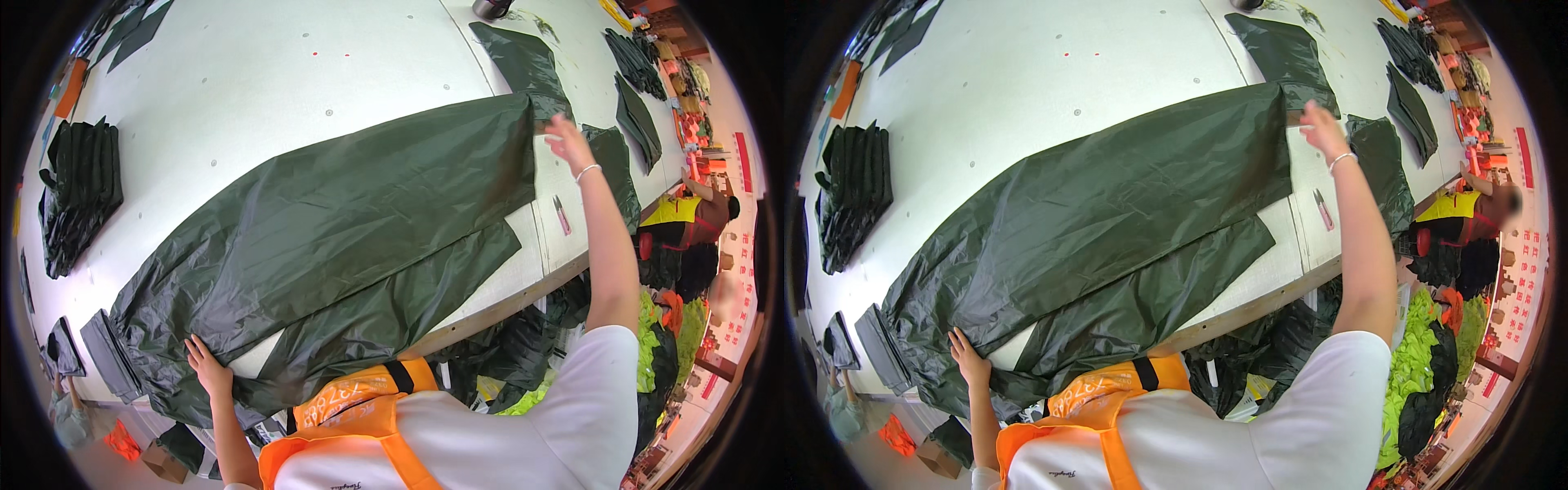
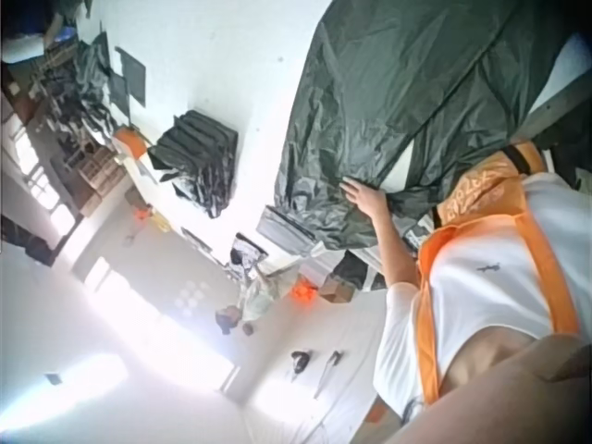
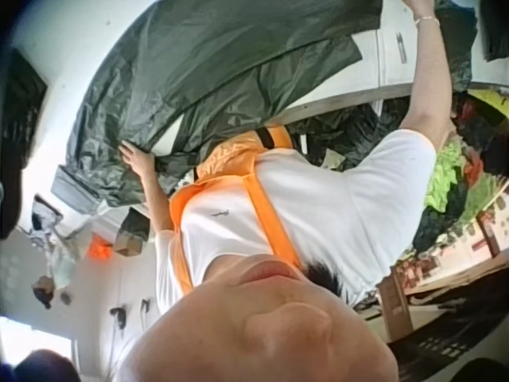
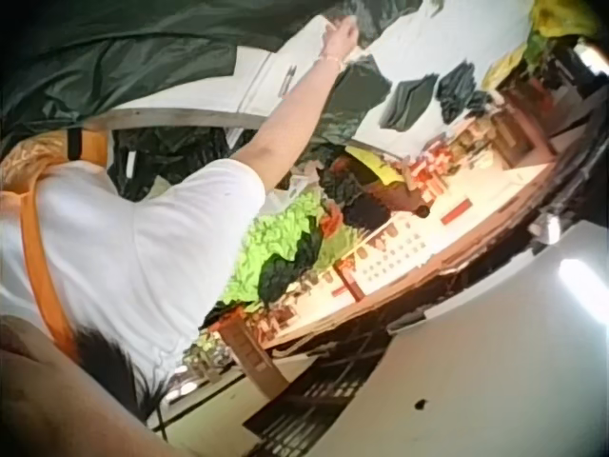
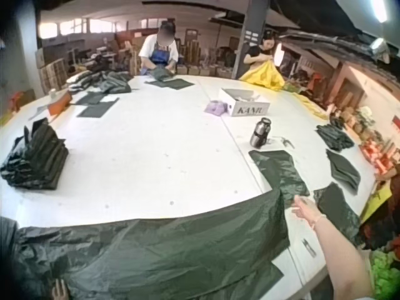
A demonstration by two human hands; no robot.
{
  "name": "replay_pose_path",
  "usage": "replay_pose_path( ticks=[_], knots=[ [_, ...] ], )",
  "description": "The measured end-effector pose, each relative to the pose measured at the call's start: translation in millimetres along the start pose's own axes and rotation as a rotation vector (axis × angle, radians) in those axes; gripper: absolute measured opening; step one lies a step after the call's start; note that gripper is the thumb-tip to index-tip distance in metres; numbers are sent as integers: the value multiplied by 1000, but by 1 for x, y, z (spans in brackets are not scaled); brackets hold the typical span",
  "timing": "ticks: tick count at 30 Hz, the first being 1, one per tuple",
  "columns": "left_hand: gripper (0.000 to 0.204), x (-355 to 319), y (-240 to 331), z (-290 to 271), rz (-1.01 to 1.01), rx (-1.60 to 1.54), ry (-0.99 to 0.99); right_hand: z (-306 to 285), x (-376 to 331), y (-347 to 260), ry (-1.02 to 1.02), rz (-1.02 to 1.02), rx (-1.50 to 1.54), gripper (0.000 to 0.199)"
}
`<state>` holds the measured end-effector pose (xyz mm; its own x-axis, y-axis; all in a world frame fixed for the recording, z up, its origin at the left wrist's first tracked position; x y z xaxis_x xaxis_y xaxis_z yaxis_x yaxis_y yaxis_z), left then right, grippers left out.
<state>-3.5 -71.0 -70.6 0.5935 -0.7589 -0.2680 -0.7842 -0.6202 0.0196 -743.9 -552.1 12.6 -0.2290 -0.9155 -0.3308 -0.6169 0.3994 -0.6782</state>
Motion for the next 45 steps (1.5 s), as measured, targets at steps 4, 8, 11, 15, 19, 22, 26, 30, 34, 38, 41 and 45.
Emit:
replay_pose_path(
  ticks=[4, 8, 11, 15, 19, 22, 26, 30, 34, 38, 41, 45],
  knots=[
    [104, 3, 4, 1, -10, 20, -2, 48, -14, 58, -253, -4, -529, 62],
    [104, 4, 0, 2, -23, 57, -4, 60, -37, 67, -65, -98, -485, 32],
    [104, 9, 3, 2, 0, 45, -17, 70, -16, 93, -346, -186, -782, 16],
    [102, 3, -14, 13, 2, 52, 22, 36, -10, -13, 405, -274, -530, 30],
    [104, 11, -1, 8, -7, 73, -10, 49, 11, -63, 584, -398, -377, 35],
    [105, 12, -1, 6, -1, 56, -5, 70, 31, -69, 392, -195, -587, 36],
    [104, 6, -2, 4, -22, 44, -8, 71, 43, -45, 16, 23, -919, 43],
    [102, 4, -1, 3, -34, 46, -17, 47, 33, -34, -310, -17, -1282, 65],
    [102, 2, 1, 2, -32, 56, -6, 0, 29, -63, -140, -92, 97, 55],
    [103, 7, 3, 2, -5, 33, -16, -9, 11, -92, 169, -228, 179, 43],
    [102, 7, 7, -4, 84, -42, -22, 19, -6, -61, 178, -415, -278, 40],
    [102, 8, 9, -10, 78, -88, -45, 50, -40, 44, 198, -153, -673, 55]
  ],
)
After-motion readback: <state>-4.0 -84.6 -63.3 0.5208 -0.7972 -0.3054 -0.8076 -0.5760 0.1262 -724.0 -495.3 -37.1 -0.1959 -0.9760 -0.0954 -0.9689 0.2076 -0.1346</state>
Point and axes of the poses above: each hand's wrist, its own x-axis towards the middle knuckle, its own z-axis out of the palm, y = z × x, the point moved 7 cm from there along x, towards the middle knuckle, and after that the axes turned 9 degrees about -x, right-handed, at the moved point
